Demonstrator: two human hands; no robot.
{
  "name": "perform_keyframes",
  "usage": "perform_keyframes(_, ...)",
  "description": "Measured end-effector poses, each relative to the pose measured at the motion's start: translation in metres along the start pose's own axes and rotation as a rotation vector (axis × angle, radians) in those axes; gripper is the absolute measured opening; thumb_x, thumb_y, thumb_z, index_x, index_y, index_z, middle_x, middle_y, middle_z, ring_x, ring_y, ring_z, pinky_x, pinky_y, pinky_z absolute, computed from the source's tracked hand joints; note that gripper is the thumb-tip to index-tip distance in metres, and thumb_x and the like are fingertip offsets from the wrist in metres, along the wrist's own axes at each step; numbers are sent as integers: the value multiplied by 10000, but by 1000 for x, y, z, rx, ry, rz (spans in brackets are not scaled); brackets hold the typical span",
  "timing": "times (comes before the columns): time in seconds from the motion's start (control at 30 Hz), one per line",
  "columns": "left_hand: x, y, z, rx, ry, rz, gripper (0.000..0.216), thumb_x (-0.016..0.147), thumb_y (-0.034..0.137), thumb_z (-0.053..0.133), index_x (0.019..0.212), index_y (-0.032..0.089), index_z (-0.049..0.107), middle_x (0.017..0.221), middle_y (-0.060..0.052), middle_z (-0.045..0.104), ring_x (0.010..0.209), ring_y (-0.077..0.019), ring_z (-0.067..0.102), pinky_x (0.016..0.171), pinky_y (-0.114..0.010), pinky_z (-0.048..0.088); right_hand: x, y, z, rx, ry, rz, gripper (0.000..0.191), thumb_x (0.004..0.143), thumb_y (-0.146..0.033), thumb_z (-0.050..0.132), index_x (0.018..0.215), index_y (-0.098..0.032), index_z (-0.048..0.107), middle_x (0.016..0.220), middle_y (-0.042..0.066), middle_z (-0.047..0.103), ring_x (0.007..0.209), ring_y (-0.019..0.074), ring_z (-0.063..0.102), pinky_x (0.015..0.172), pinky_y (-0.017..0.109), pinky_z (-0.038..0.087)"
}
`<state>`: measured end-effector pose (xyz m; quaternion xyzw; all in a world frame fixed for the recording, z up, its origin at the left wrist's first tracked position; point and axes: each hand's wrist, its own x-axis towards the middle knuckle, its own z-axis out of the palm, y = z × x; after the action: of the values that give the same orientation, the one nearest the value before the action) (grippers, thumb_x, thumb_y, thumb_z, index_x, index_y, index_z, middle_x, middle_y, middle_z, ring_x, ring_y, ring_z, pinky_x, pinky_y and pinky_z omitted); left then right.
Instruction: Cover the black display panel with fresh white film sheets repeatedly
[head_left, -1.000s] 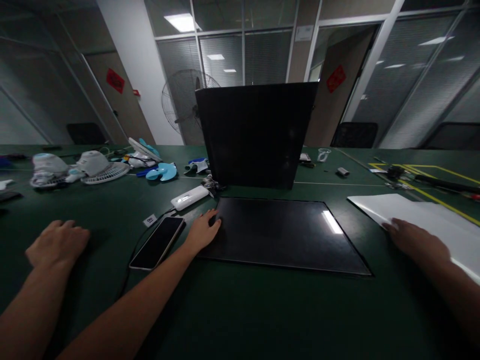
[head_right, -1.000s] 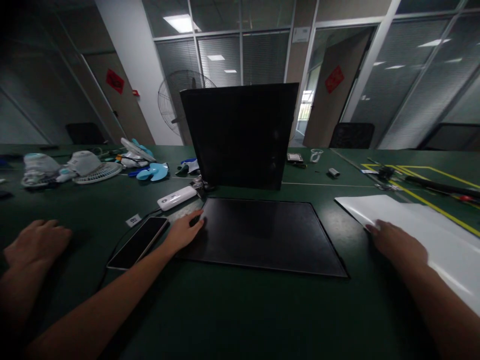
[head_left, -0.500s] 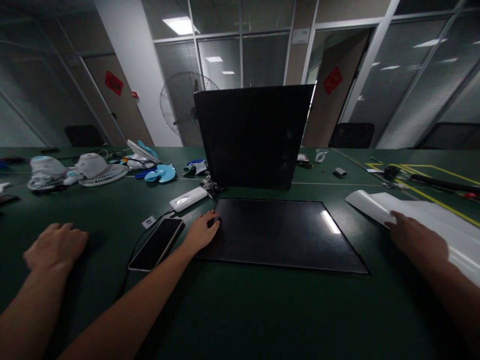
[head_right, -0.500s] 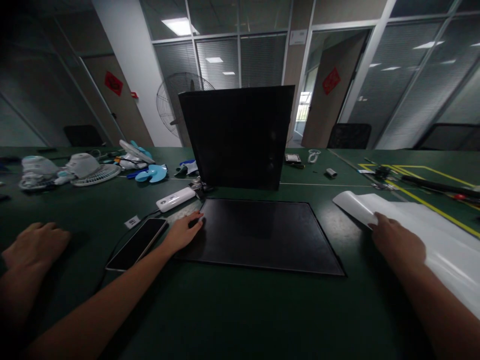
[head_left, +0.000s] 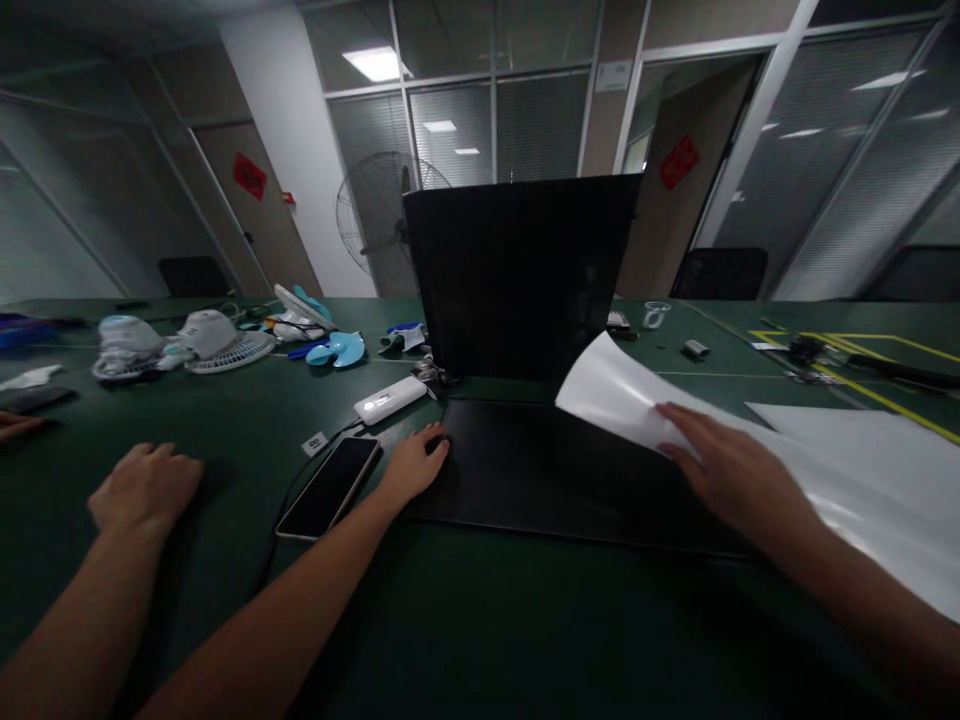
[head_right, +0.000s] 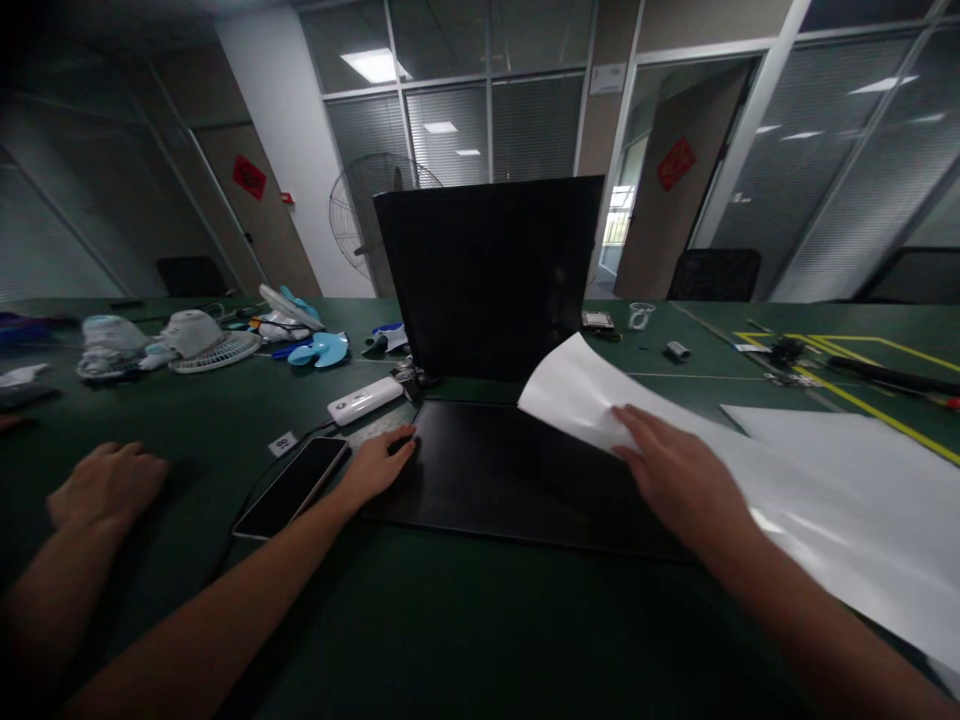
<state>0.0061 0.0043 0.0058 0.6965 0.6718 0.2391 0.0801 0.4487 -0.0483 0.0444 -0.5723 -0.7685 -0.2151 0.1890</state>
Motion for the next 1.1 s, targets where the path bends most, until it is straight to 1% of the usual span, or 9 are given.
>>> perform_keyframes(0.13,-2,3,-3,-24,-40,-51,394,931,513,513,1215,324,710,1205,6,767,1284,-354,585,1096,-487,392,-10,-76,27,219,-260,-190,501,1034,-371,410,1512,-261,514,1535,87,516,1385,271,510,1155,527,418)
perform_keyframes(0.27,-4,4,-3,-63,-57,-37,419,940,502,499,1245,287,692,1263,-10,744,1307,-332,575,1099,-449,409,-16,-121,37,400,-482,-233,514,1050,-443,380,1539,-320,483,1629,45,382,1510,257,323,1230,537,290)
perform_keyframes(0.43,-2,-2,1,-49,-55,3,379,958,455,511,1279,334,671,1318,20,718,1322,-292,584,1109,-417,428,-2,-145,28,509,-566,-251,528,1061,-482,319,1538,-328,486,1655,40,331,1540,258,244,1256,540,203)
perform_keyframes(0.6,1,-7,5,-26,-75,18,453,948,376,516,1344,212,664,1430,-59,639,1323,-300,595,1145,-421,420,13,-156,29,563,-572,-294,544,1055,-509,321,1533,-316,495,1656,39,325,1540,262,246,1257,543,201)
perform_keyframes(0.73,0,-7,6,-4,-76,40,475,929,323,548,1380,202,637,1459,-64,611,1343,-291,582,1177,-429,395,15,-160,28,608,-589,-330,580,1044,-556,335,1556,-313,458,1668,36,289,1548,264,218,1263,550,180)
perform_keyframes(0.83,0,-7,8,8,-66,64,463,930,288,549,1371,180,640,1461,-77,610,1342,-274,583,1189,-407,386,14,-149,29,602,-531,-335,611,1042,-582,320,1581,-308,412,1669,34,293,1548,250,220,1272,551,150)
perform_keyframes(0.9,1,-8,9,8,-59,69,450,935,295,547,1352,160,650,1458,-88,614,1345,-269,580,1197,-386,378,13,-125,34,529,-439,-283,614,1045,-582,308,1581,-300,411,1658,41,325,1542,241,244,1271,554,147)
perform_keyframes(1.0,3,-12,13,-5,-48,79,444,938,307,542,1331,141,661,1451,-99,620,1354,-265,570,1201,-357,367,7,-57,49,330,-280,-101,628,1043,-565,306,1563,-237,436,1617,99,402,1519,266,301,1250,582,187)
perform_keyframes(1.1,6,-17,19,-8,-46,107,463,963,344,499,1340,123,650,1467,-117,603,1370,-264,551,1205,-357,357,-14,37,64,46,-166,159,693,1026,-554,294,1510,-92,472,1551,226,454,1499,361,317,1193,647,241)
